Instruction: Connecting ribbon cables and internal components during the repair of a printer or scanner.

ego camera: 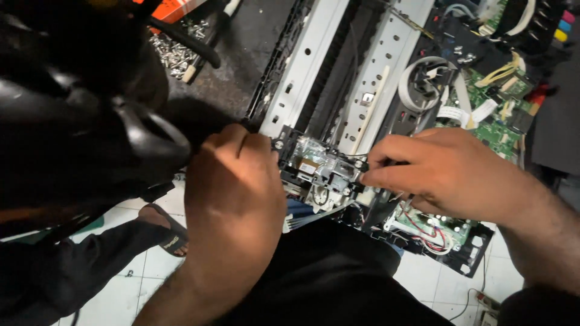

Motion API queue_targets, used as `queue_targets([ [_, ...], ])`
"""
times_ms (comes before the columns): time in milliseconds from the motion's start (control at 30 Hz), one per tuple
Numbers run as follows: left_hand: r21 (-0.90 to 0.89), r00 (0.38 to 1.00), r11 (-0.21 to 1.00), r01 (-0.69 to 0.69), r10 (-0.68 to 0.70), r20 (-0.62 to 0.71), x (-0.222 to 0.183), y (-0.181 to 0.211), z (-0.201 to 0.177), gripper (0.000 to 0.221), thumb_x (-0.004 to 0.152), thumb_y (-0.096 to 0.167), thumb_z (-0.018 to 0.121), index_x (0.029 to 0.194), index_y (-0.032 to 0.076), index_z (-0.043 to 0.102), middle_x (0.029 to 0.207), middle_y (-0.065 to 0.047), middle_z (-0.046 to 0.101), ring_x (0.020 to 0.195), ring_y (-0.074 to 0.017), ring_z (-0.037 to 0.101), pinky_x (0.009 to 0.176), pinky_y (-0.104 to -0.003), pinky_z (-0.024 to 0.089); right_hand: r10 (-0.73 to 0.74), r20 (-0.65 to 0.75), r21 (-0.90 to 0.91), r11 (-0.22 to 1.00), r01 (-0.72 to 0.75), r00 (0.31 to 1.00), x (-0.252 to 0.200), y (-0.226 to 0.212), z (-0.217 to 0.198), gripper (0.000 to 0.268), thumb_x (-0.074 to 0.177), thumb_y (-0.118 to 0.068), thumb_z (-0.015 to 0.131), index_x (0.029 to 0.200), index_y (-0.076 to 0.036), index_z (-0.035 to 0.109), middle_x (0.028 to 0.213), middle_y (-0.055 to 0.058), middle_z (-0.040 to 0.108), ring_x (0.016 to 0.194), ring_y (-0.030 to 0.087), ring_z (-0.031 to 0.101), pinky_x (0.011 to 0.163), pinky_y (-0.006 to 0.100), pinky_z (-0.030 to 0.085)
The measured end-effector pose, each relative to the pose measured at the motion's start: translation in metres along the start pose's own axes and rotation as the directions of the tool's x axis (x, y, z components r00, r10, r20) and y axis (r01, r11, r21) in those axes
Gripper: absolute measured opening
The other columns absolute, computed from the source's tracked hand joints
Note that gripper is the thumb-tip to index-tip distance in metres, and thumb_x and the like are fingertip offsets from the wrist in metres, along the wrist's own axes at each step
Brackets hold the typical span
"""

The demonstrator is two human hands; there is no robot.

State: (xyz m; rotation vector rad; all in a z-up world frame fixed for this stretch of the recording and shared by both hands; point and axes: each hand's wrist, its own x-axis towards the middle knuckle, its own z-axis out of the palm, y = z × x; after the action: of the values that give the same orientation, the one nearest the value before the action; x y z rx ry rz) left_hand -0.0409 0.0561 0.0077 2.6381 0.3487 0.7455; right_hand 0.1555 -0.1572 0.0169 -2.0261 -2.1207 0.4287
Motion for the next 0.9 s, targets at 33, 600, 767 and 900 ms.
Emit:
queue_targets([
  [33,0.088,0.995,0.996,-0.002,-0.007,0.099,-0.001,-0.001,0.000,0.021,0.083,-0.011,0.058,0.074,0.007,0.056,0.073,-0.009,0.054,0.064,-0.0239,0.051,0.061,-0.036,0.042,-0.010,0.013,0.036,0.999,0.009,1.000,0.001,0.001,-0.003,0.054,0.072,0.005,0.067,0.118,-0.023,0.068,0.107,-0.003,0.063,0.056,0.011,0.056,0.042,0.025,0.047],
  [600,0.069,0.946,0.998,-0.011,-0.012,0.325,-0.038,0.045,0.014,0.037,0.076,0.043,0.087,0.080,0.015,0.063,0.092,-0.005,0.051,0.081,-0.0310,0.056,0.070,-0.046,0.050,0.322,0.214,-0.385,0.896,-0.223,0.922,0.011,0.021,-0.021,0.028,0.082,-0.032,0.072,0.108,-0.028,0.063,0.111,-0.004,0.055,0.061,0.018,0.065,0.053,0.040,0.061],
  [767,0.162,0.964,0.985,-0.052,0.008,0.265,-0.035,0.053,0.022,0.012,0.069,0.011,0.069,0.065,0.020,0.061,0.085,-0.002,0.055,0.076,-0.0266,0.052,0.067,-0.041,0.042,0.236,-0.042,-0.572,0.791,-0.217,0.971,-0.002,0.032,-0.032,0.024,0.082,-0.019,0.069,0.096,-0.030,0.054,0.096,-0.003,0.053,0.064,0.019,0.055,0.048,0.035,0.051],
  [900,0.174,0.979,0.983,-0.062,0.026,0.204,-0.035,0.058,0.024,0.018,0.061,0.000,0.068,0.062,0.017,0.060,0.080,-0.002,0.052,0.074,-0.0250,0.049,0.067,-0.039,0.043,0.037,-0.332,-0.600,0.763,-0.241,0.943,-0.037,0.079,-0.038,0.037,0.093,0.000,0.072,0.120,-0.025,0.079,0.130,-0.003,0.082,0.112,0.012,0.077,0.079,0.027,0.055],
])
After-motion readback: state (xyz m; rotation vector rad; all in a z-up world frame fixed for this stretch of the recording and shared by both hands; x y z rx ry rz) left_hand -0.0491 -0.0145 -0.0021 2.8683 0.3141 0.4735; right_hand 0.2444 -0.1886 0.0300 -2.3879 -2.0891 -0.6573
